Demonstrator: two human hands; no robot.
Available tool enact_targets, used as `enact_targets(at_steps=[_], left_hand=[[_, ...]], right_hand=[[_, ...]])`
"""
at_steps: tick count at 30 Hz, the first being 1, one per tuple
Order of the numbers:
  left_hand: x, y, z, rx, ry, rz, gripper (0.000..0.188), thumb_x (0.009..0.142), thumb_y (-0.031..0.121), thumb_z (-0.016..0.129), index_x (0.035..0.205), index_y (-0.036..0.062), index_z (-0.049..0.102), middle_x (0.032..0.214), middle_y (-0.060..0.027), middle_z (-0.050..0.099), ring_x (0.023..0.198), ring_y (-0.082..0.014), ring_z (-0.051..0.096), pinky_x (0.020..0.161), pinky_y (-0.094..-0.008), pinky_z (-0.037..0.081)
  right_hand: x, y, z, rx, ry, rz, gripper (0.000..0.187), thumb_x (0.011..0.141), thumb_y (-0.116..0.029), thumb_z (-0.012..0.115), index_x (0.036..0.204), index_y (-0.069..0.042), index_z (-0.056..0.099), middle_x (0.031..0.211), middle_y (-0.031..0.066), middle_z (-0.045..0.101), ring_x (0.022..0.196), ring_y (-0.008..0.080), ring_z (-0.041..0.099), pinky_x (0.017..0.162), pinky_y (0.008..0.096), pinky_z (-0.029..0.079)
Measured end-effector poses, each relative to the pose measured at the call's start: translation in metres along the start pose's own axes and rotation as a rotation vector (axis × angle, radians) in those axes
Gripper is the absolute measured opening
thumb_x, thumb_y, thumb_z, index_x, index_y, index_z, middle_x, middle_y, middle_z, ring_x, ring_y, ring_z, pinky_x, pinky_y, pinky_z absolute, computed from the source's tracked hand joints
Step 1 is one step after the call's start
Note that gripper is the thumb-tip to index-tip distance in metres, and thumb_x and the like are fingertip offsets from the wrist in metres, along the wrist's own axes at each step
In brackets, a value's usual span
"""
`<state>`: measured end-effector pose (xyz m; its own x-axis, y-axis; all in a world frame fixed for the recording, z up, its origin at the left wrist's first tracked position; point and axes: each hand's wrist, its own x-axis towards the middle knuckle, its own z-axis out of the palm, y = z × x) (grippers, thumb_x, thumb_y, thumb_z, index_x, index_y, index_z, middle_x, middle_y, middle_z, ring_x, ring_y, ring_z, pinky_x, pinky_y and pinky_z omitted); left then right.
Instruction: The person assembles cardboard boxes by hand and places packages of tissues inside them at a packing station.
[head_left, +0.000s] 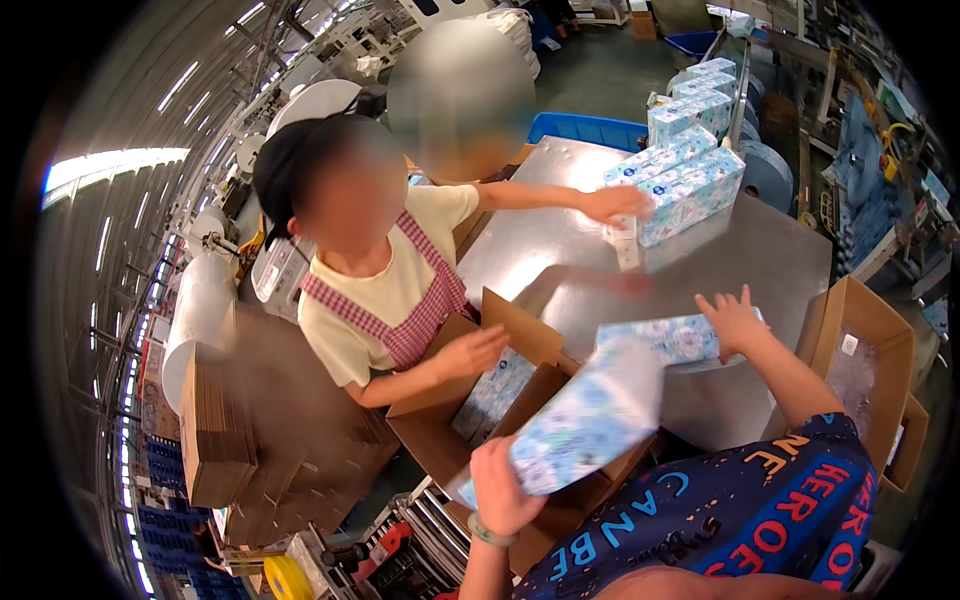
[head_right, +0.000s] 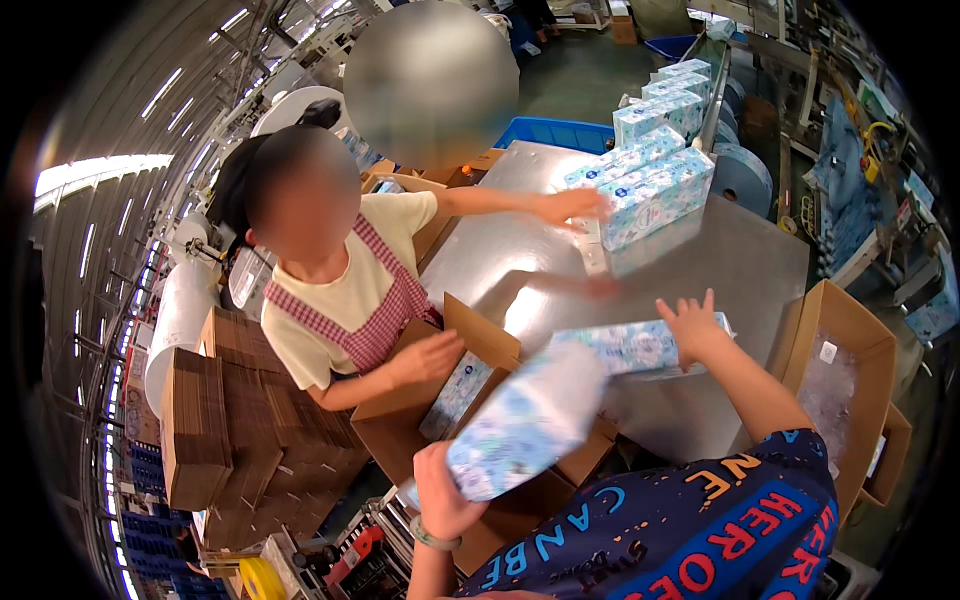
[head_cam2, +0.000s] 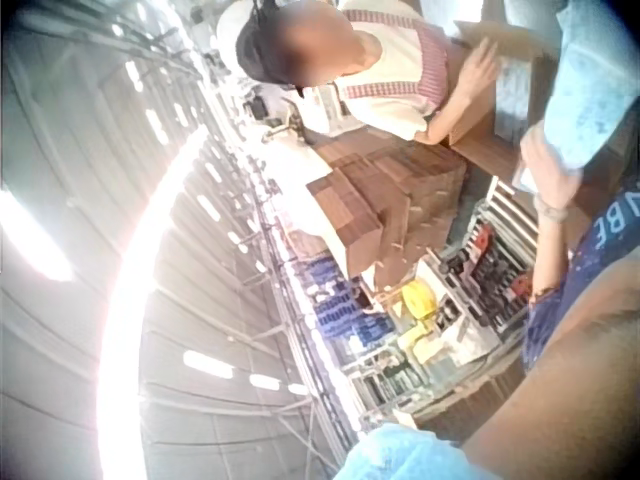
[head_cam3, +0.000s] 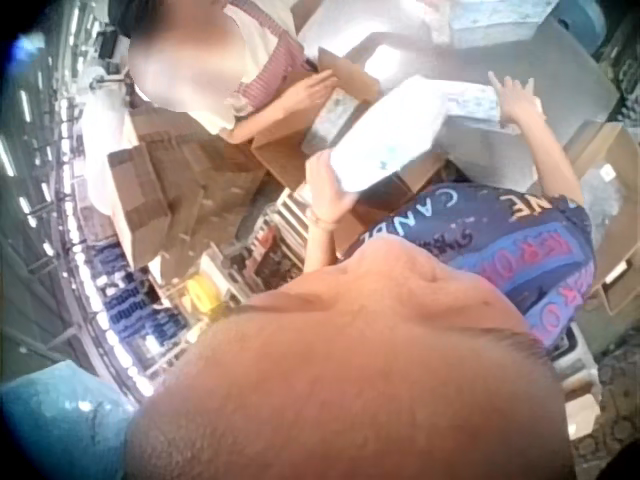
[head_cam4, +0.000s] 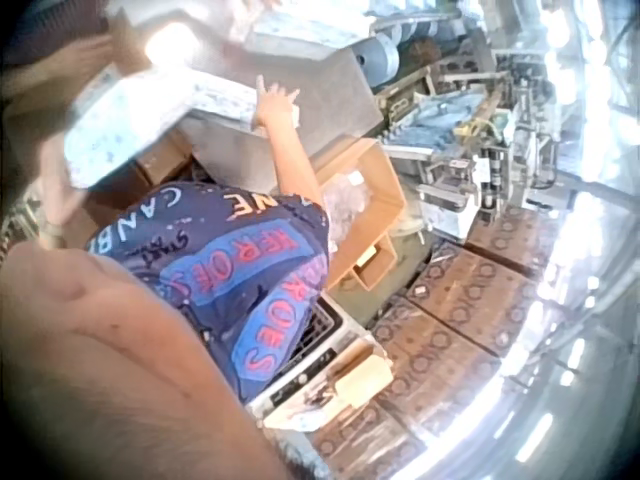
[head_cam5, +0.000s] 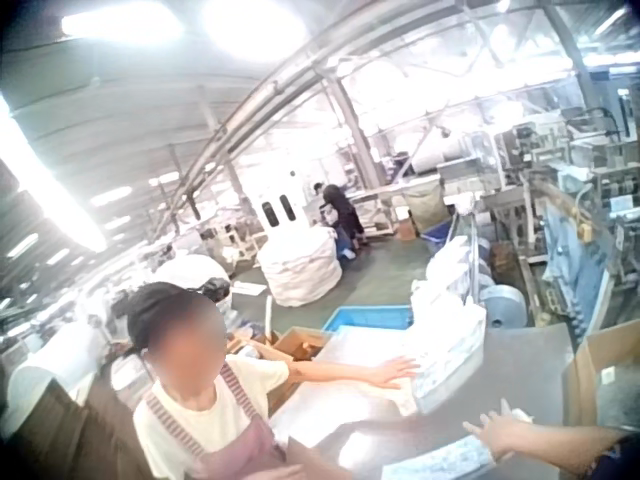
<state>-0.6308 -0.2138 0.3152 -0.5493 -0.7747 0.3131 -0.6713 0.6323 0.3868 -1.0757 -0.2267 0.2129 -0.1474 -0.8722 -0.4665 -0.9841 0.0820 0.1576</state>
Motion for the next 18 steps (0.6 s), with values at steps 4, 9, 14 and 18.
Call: enact_targets(at_steps=[4, 9, 14, 18], left_hand=[[-0.101, -0.023, 0.016, -0.125, 0.079, -0.343, 0.077, 0.062, 0.027, 0.09, 0.122, -0.0017, 0.051, 0.111, -0.0198, 0.057, 0.104, -0.0422, 0.052, 0.091, -0.0499, 0.042], [-0.153, -0.049, 0.061, -0.033, -0.145, -0.236, 0.07, 0.065, 0.028, 0.085, 0.118, -0.0023, 0.051, 0.107, -0.0222, 0.057, 0.1, -0.0423, 0.054, 0.084, -0.0492, 0.045], [-0.167, -0.069, 0.136, 0.058, -0.567, -0.302, 0.08, 0.059, 0.029, 0.085, 0.122, 0.0024, 0.045, 0.117, -0.0175, 0.054, 0.113, -0.0364, 0.053, 0.089, -0.0479, 0.051], [-0.16, -0.065, 0.2, 0.095, -0.788, -0.268, 0.076, 0.065, 0.027, 0.084, 0.126, 0.0039, 0.044, 0.124, -0.0144, 0.053, 0.122, -0.034, 0.051, 0.093, -0.0479, 0.052]], right_hand=[[0.008, -0.042, 0.03, 0.169, 0.508, -0.616, 0.107, 0.064, -0.017, 0.081, 0.157, -0.012, 0.028, 0.121, 0.0226, 0.057, 0.115, 0.0394, 0.054, 0.106, 0.0513, 0.038], [0.025, -0.061, 0.018, 0.21, 0.501, -0.526, 0.098, 0.062, -0.01, 0.075, 0.151, -0.005, 0.036, 0.099, 0.0174, 0.06, 0.093, 0.036, 0.057, 0.087, 0.0437, 0.044], [-0.025, -0.077, -0.051, 0.186, 0.845, -0.379, 0.093, 0.065, -0.007, 0.073, 0.15, 0.0, 0.036, 0.098, 0.0161, 0.059, 0.092, 0.0359, 0.057, 0.087, 0.0434, 0.044], [-0.084, -0.12, -0.098, 0.467, 0.824, -0.488, 0.091, 0.068, -0.008, 0.073, 0.15, 0.001, 0.035, 0.099, 0.0167, 0.057, 0.093, 0.0368, 0.056, 0.085, 0.0442, 0.046]])
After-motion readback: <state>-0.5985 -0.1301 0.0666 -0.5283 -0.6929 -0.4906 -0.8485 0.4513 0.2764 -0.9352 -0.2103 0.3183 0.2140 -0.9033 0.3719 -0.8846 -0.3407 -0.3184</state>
